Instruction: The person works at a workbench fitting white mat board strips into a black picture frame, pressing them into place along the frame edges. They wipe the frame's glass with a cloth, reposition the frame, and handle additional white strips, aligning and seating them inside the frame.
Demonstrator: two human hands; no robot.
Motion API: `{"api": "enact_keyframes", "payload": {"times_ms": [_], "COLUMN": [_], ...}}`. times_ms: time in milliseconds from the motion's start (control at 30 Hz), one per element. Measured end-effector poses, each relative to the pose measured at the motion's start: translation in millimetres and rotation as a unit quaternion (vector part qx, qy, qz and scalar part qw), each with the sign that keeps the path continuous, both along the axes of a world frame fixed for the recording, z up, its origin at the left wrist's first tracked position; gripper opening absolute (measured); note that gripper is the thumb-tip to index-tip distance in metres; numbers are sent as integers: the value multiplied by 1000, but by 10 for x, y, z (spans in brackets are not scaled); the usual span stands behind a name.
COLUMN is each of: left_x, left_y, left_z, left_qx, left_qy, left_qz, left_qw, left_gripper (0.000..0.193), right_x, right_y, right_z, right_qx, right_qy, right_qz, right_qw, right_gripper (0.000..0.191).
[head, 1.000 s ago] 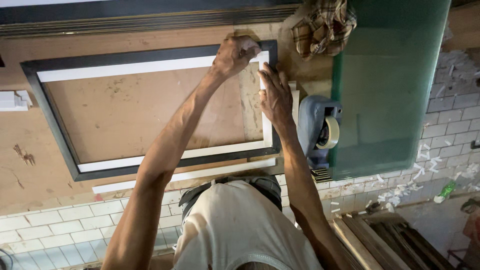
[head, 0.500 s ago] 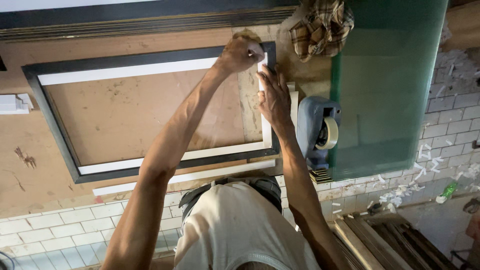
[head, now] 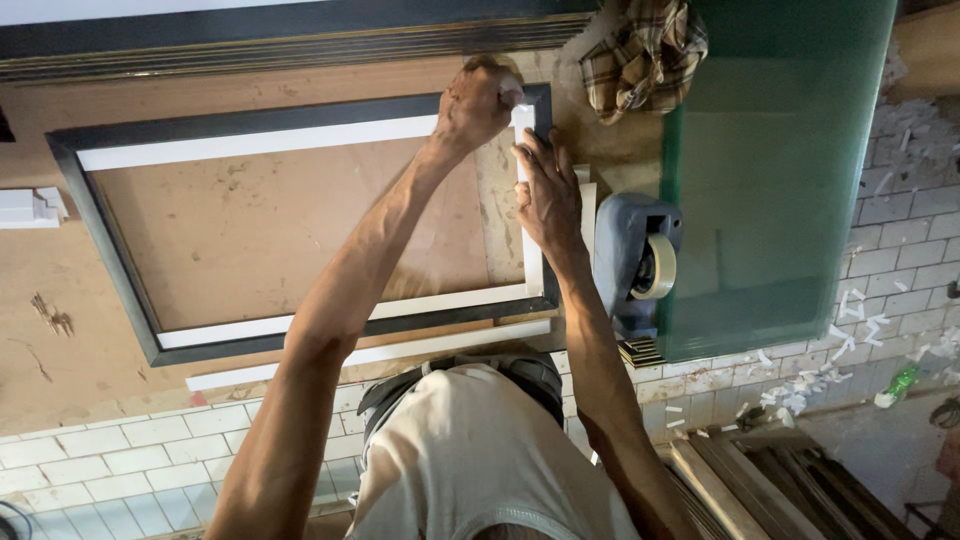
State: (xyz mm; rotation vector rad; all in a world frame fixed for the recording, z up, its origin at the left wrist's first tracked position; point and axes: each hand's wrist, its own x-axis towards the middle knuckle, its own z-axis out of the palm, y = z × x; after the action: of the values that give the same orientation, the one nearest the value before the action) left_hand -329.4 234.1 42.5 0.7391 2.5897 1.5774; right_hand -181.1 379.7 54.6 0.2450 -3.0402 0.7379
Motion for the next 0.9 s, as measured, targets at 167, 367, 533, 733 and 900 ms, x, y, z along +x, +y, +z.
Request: {"api": "enact_keyframes", "payload": {"times_ms": [167, 367, 533, 733, 900], "left_x": [65, 96, 95, 95, 129], "left_y": [-94, -95, -46, -26, -32], "left_z": [-62, 6, -40, -107, -94], "left_qx": [-30, -41, -71, -67, -74], "left_qy": [-40, -12, 8, 10, 4], "left_qz": [12, 34, 56, 60, 64], "left_qw": [999, 999, 996, 996, 995], "left_gripper": [15, 13, 9, 12, 8], "right_x": [-11, -14, -7, -8, -7], "right_y": [-4, -4, -16, -15, -12], "right_z": [17, 41, 43, 34, 35], "right_qx": [-4, -15, 10, 8, 11], "right_qy": [-6, -9, -8, -34, -12], "right_qz": [0, -2, 0, -6, -5], "right_qw": [1000, 1000, 1000, 999, 1000], "right_gripper": [56, 56, 55, 54, 54]}}
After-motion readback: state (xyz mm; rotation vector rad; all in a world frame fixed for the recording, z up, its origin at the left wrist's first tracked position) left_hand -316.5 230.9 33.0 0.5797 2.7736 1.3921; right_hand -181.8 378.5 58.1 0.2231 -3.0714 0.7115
